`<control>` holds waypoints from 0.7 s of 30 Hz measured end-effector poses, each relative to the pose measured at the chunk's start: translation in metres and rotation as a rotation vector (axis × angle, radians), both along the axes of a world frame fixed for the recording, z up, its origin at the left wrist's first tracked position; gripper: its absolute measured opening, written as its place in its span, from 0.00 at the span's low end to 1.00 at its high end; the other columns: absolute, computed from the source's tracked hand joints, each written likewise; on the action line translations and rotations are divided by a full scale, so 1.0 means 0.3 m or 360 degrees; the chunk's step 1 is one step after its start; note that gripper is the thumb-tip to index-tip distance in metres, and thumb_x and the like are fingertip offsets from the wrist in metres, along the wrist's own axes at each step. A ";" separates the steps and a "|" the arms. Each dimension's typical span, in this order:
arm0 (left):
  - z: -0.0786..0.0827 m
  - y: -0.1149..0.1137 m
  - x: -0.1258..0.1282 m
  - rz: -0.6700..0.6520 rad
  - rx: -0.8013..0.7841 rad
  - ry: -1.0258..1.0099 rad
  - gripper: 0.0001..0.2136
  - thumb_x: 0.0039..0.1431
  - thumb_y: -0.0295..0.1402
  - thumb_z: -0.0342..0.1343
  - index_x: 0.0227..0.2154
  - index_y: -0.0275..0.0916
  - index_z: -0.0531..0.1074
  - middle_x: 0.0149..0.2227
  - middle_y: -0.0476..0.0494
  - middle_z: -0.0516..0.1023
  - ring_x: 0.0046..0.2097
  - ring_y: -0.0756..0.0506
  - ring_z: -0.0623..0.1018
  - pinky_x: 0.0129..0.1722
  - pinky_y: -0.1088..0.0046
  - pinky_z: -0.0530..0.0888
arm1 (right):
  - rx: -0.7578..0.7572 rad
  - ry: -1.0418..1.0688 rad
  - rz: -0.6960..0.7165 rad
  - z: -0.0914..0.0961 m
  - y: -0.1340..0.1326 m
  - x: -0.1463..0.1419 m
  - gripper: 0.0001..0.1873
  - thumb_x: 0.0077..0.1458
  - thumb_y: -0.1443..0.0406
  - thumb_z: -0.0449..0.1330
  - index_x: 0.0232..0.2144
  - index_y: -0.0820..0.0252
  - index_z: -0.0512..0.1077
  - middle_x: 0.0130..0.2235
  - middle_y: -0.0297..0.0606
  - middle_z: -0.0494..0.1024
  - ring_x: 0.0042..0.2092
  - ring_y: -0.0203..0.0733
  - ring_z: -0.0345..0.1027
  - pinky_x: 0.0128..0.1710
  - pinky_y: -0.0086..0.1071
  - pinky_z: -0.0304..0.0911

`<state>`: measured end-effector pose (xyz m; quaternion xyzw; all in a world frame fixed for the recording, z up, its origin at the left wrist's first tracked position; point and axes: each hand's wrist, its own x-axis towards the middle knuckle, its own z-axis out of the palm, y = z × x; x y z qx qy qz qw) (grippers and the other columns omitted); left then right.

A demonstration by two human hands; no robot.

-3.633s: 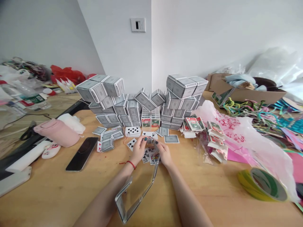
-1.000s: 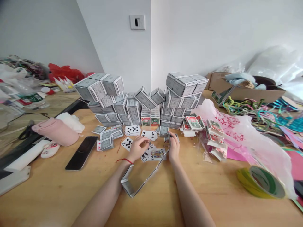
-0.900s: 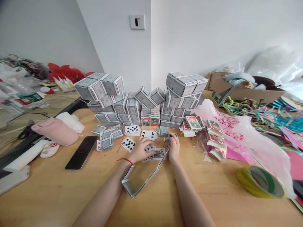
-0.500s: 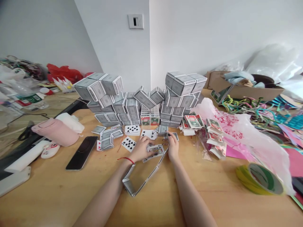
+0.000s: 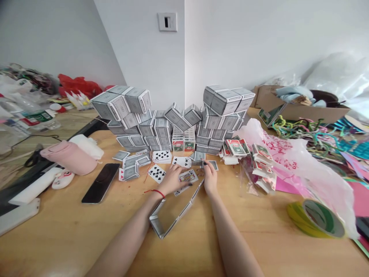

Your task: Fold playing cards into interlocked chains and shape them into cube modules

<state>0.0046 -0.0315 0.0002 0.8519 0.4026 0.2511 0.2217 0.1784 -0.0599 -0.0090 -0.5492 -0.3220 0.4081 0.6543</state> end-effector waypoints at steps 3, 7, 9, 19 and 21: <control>-0.008 0.008 -0.001 0.0003 -0.0018 -0.0028 0.24 0.39 0.44 0.63 0.40 0.40 0.69 0.40 0.43 0.69 0.45 0.40 0.67 0.46 0.62 0.64 | -0.0006 0.0015 -0.0006 -0.004 0.001 0.000 0.26 0.44 0.54 0.55 0.45 0.61 0.69 0.39 0.43 0.75 0.29 0.41 0.68 0.24 0.32 0.63; -0.010 0.010 -0.003 0.0027 -0.0037 -0.0096 0.23 0.38 0.43 0.64 0.38 0.39 0.67 0.39 0.43 0.70 0.43 0.40 0.69 0.44 0.63 0.65 | -0.0008 0.0068 -0.0006 0.002 -0.002 -0.005 0.26 0.43 0.55 0.56 0.44 0.61 0.69 0.36 0.42 0.75 0.28 0.41 0.68 0.25 0.34 0.63; -0.010 0.009 -0.004 0.0053 -0.0062 -0.0150 0.22 0.38 0.41 0.64 0.37 0.39 0.66 0.39 0.43 0.70 0.43 0.41 0.70 0.43 0.63 0.66 | -0.0007 0.0070 -0.0006 0.005 -0.003 -0.007 0.25 0.43 0.55 0.56 0.44 0.61 0.69 0.36 0.41 0.75 0.28 0.42 0.68 0.26 0.34 0.63; -0.023 0.037 -0.020 0.0371 -0.0575 -0.0828 0.06 0.52 0.34 0.52 0.32 0.38 0.69 0.29 0.49 0.74 0.30 0.48 0.72 0.33 0.73 0.68 | 0.0145 -0.0005 -0.0023 -0.017 0.005 -0.002 0.18 0.45 0.57 0.53 0.38 0.59 0.68 0.38 0.39 0.74 0.38 0.45 0.69 0.39 0.39 0.63; -0.020 0.050 -0.031 0.0417 -0.0663 -0.1056 0.07 0.52 0.35 0.51 0.30 0.37 0.69 0.28 0.49 0.73 0.30 0.49 0.71 0.32 0.74 0.68 | 0.0153 -0.0247 -0.0055 -0.012 0.000 -0.001 0.17 0.45 0.58 0.51 0.37 0.59 0.70 0.40 0.38 0.74 0.42 0.46 0.66 0.44 0.39 0.60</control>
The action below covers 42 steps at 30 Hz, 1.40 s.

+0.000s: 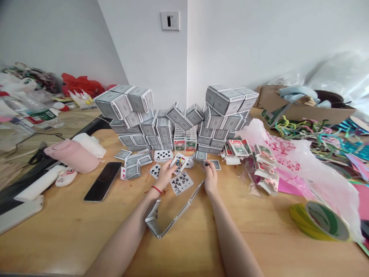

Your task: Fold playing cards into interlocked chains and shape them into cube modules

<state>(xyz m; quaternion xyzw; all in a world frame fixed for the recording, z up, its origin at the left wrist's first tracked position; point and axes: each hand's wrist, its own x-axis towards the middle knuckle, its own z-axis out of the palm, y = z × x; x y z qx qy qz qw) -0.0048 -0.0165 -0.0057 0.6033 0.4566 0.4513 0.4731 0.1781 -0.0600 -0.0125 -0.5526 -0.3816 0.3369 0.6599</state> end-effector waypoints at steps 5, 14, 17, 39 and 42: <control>0.013 0.013 -0.022 -0.0042 -0.0054 -0.0127 0.09 0.49 0.37 0.52 0.22 0.35 0.69 0.23 0.51 0.69 0.28 0.51 0.68 0.29 0.76 0.65 | -0.0057 -0.0281 0.0117 0.026 -0.015 0.006 0.15 0.44 0.63 0.51 0.33 0.58 0.73 0.38 0.36 0.76 0.44 0.47 0.65 0.46 0.37 0.57; 0.028 -0.027 0.004 -0.0584 0.0261 0.0453 0.13 0.52 0.35 0.50 0.18 0.35 0.70 0.22 0.50 0.70 0.27 0.52 0.68 0.28 0.79 0.63 | 0.0082 -0.0346 0.0467 0.048 -0.020 -0.010 0.07 0.44 0.61 0.61 0.28 0.56 0.76 0.39 0.39 0.76 0.45 0.46 0.66 0.48 0.39 0.57; 0.030 -0.030 0.004 -0.0576 0.0248 0.0520 0.13 0.52 0.36 0.51 0.18 0.35 0.71 0.21 0.51 0.70 0.26 0.52 0.67 0.26 0.79 0.62 | 0.0044 -0.0320 0.0513 0.044 -0.018 -0.017 0.07 0.44 0.59 0.61 0.24 0.56 0.75 0.39 0.39 0.76 0.44 0.46 0.67 0.47 0.39 0.57; 0.306 -0.226 -0.147 -0.0503 0.0104 0.0620 0.14 0.58 0.37 0.45 0.30 0.39 0.75 0.33 0.45 0.76 0.37 0.46 0.74 0.40 0.69 0.70 | 0.0011 -0.0160 0.0371 0.004 -0.008 -0.031 0.08 0.45 0.59 0.60 0.21 0.58 0.70 0.36 0.36 0.73 0.40 0.43 0.65 0.42 0.35 0.57; 0.282 -0.353 -0.173 -0.0221 0.0296 0.0699 0.12 0.59 0.33 0.44 0.40 0.42 0.71 0.46 0.43 0.72 0.50 0.45 0.69 0.51 0.65 0.66 | 0.0038 -0.0188 0.0269 0.002 -0.005 -0.039 0.09 0.45 0.59 0.60 0.20 0.58 0.69 0.35 0.36 0.73 0.39 0.43 0.65 0.42 0.35 0.57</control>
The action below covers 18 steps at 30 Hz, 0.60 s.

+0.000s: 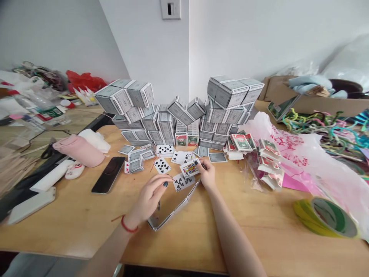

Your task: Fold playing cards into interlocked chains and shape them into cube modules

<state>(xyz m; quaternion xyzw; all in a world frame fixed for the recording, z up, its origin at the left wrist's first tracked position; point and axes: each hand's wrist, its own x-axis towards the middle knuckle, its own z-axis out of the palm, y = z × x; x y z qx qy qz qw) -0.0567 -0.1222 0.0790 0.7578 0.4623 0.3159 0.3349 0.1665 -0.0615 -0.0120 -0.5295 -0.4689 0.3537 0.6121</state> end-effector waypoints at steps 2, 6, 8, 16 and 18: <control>-0.024 -0.074 -0.013 0.0236 0.0092 -0.0027 0.15 0.58 0.31 0.45 0.48 0.43 0.64 0.52 0.42 0.66 0.55 0.44 0.65 0.54 0.62 0.63 | 0.0038 -0.0016 -0.0073 0.002 0.000 -0.005 0.09 0.46 0.60 0.59 0.21 0.58 0.69 0.34 0.35 0.73 0.39 0.42 0.65 0.42 0.35 0.57; -0.070 -0.181 -0.036 0.0733 0.0347 -0.0223 0.20 0.54 0.30 0.50 0.51 0.40 0.59 0.53 0.38 0.63 0.56 0.41 0.63 0.54 0.57 0.62 | 0.0072 -0.0069 -0.0183 0.006 -0.005 -0.008 0.07 0.46 0.61 0.58 0.21 0.57 0.70 0.35 0.36 0.73 0.40 0.42 0.64 0.44 0.35 0.56; -0.093 -0.215 -0.048 0.0850 0.0530 -0.0372 0.17 0.52 0.29 0.51 0.47 0.39 0.62 0.47 0.38 0.66 0.51 0.40 0.67 0.51 0.57 0.65 | 0.0077 -0.0095 -0.0214 0.006 -0.007 -0.006 0.07 0.46 0.61 0.58 0.21 0.57 0.69 0.34 0.36 0.73 0.41 0.43 0.64 0.46 0.36 0.55; -0.162 -0.191 -0.078 0.0719 0.0837 -0.0179 0.09 0.49 0.25 0.51 0.35 0.40 0.68 0.36 0.43 0.68 0.40 0.43 0.70 0.40 0.63 0.69 | 0.0054 -0.0121 -0.0244 0.009 -0.004 -0.001 0.08 0.45 0.60 0.59 0.20 0.57 0.70 0.34 0.37 0.73 0.42 0.44 0.64 0.47 0.37 0.55; -0.170 -0.142 -0.068 0.0716 0.0780 -0.0171 0.08 0.51 0.24 0.51 0.35 0.39 0.67 0.36 0.43 0.69 0.41 0.44 0.70 0.41 0.64 0.69 | 0.0065 -0.0113 -0.0233 0.011 -0.004 -0.001 0.08 0.45 0.60 0.59 0.20 0.57 0.70 0.34 0.37 0.73 0.42 0.44 0.64 0.47 0.37 0.55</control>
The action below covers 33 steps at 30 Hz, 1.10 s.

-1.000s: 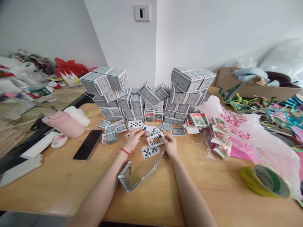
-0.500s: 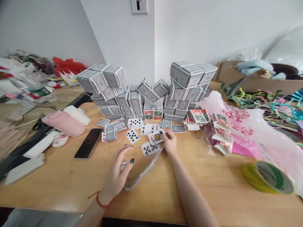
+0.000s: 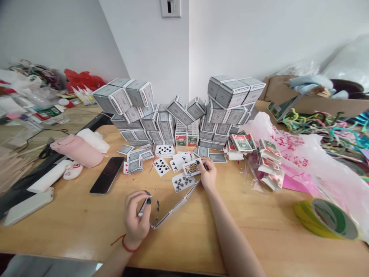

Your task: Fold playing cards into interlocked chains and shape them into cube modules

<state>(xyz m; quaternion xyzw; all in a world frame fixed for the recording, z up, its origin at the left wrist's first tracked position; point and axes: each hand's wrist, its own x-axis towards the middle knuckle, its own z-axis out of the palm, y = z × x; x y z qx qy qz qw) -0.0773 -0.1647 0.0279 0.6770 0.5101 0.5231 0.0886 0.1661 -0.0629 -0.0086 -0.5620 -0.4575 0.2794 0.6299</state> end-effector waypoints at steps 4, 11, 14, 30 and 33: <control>-0.007 0.112 0.031 -0.0185 -0.0172 -0.0046 0.08 0.52 0.25 0.48 0.35 0.39 0.67 0.36 0.44 0.69 0.38 0.46 0.70 0.40 0.67 0.69 | -0.0009 0.0046 -0.0062 -0.005 0.003 0.004 0.08 0.44 0.61 0.59 0.19 0.57 0.70 0.34 0.37 0.73 0.42 0.45 0.64 0.47 0.38 0.55; 0.001 0.268 0.044 -0.0243 -0.0414 -0.0185 0.08 0.49 0.24 0.48 0.32 0.39 0.67 0.35 0.45 0.71 0.39 0.47 0.71 0.40 0.69 0.70 | -0.0013 0.0049 -0.0163 -0.018 0.012 0.027 0.09 0.43 0.60 0.60 0.17 0.58 0.70 0.34 0.38 0.73 0.41 0.44 0.64 0.45 0.37 0.55; -0.017 0.253 0.031 -0.0230 -0.0593 -0.0408 0.08 0.52 0.27 0.48 0.36 0.39 0.67 0.38 0.44 0.71 0.41 0.47 0.72 0.43 0.68 0.69 | 0.0004 0.0038 -0.0203 -0.022 0.014 0.032 0.09 0.43 0.60 0.60 0.18 0.58 0.69 0.33 0.37 0.72 0.40 0.44 0.64 0.45 0.37 0.56; -0.057 0.314 0.077 -0.0156 -0.0690 -0.0491 0.13 0.47 0.22 0.46 0.36 0.38 0.68 0.38 0.44 0.72 0.41 0.46 0.72 0.44 0.68 0.68 | 0.0051 0.0084 -0.0005 -0.005 0.001 0.023 0.09 0.45 0.59 0.59 0.20 0.57 0.70 0.34 0.37 0.72 0.42 0.44 0.63 0.47 0.37 0.55; -0.065 0.394 0.096 -0.0215 -0.0679 -0.0486 0.11 0.47 0.23 0.48 0.34 0.38 0.70 0.37 0.45 0.73 0.40 0.47 0.72 0.42 0.69 0.69 | 0.0063 0.0064 0.0074 0.004 -0.005 0.010 0.09 0.45 0.59 0.59 0.20 0.57 0.70 0.35 0.37 0.72 0.42 0.45 0.63 0.46 0.38 0.55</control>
